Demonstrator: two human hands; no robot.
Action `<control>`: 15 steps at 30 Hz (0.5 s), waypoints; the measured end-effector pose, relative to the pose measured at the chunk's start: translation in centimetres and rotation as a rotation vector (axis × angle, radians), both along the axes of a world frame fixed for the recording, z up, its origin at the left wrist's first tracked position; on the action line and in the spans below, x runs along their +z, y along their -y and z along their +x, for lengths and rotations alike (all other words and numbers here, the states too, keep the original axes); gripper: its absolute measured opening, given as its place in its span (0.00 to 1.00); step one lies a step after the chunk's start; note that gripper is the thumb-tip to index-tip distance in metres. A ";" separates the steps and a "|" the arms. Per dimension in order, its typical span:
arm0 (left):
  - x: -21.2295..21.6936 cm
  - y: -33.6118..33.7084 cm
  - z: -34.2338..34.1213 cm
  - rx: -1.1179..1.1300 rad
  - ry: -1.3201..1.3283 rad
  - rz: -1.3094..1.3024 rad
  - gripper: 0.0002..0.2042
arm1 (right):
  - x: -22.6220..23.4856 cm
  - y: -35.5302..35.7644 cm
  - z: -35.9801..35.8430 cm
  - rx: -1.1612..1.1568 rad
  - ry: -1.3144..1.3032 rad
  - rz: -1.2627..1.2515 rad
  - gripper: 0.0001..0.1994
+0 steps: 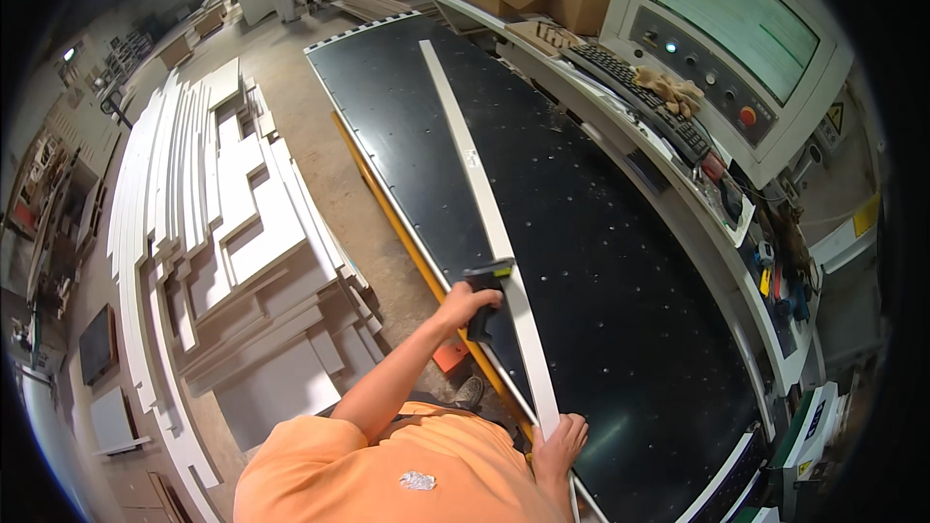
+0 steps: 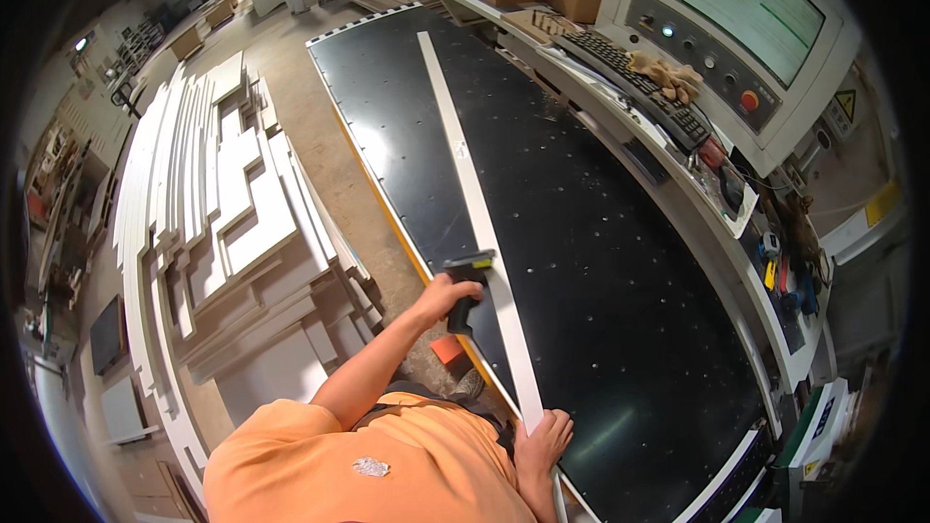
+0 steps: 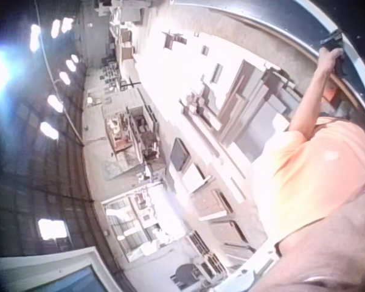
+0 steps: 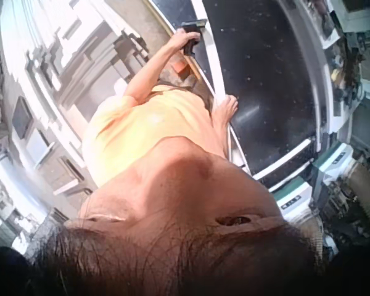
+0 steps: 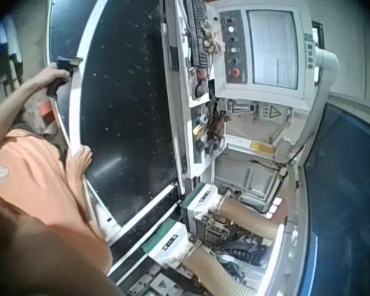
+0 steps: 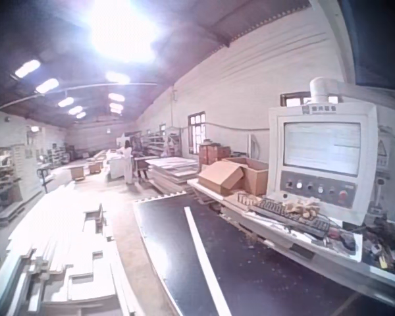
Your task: The person repeatedly picks up flat panels from a stack, scans their labels with a handheld barcode scanner, and places them on a nearby floor pile. The person also places some panels on a machine table and scans them there before moving them to the floor.
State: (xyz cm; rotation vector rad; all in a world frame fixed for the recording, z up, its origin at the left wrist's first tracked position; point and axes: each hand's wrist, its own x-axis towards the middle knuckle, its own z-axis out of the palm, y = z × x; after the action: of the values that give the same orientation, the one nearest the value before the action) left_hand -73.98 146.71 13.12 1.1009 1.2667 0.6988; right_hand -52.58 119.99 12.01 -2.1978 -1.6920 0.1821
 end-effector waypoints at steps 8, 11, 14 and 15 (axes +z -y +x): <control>2.3 5.7 -2.2 -0.047 0.462 -0.208 0.10 | 3.5 9.6 -4.6 0.032 -0.148 -0.105 0.25; 4.2 8.4 -4.4 0.049 0.598 -0.034 0.12 | 4.2 11.0 -6.3 0.120 -0.060 0.101 0.23; 7.7 12.0 -7.9 0.159 0.808 0.051 0.15 | 5.1 10.8 -7.6 0.223 -0.036 0.259 0.22; 9.2 12.9 -9.5 0.164 0.864 0.091 0.14 | 5.6 10.5 -8.1 0.238 -0.065 0.262 0.23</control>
State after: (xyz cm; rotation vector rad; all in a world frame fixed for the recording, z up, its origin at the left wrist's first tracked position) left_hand -83.51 133.77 22.35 0.6326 0.5798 1.2001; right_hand -60.73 109.47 17.63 -1.7844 -1.8235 0.0846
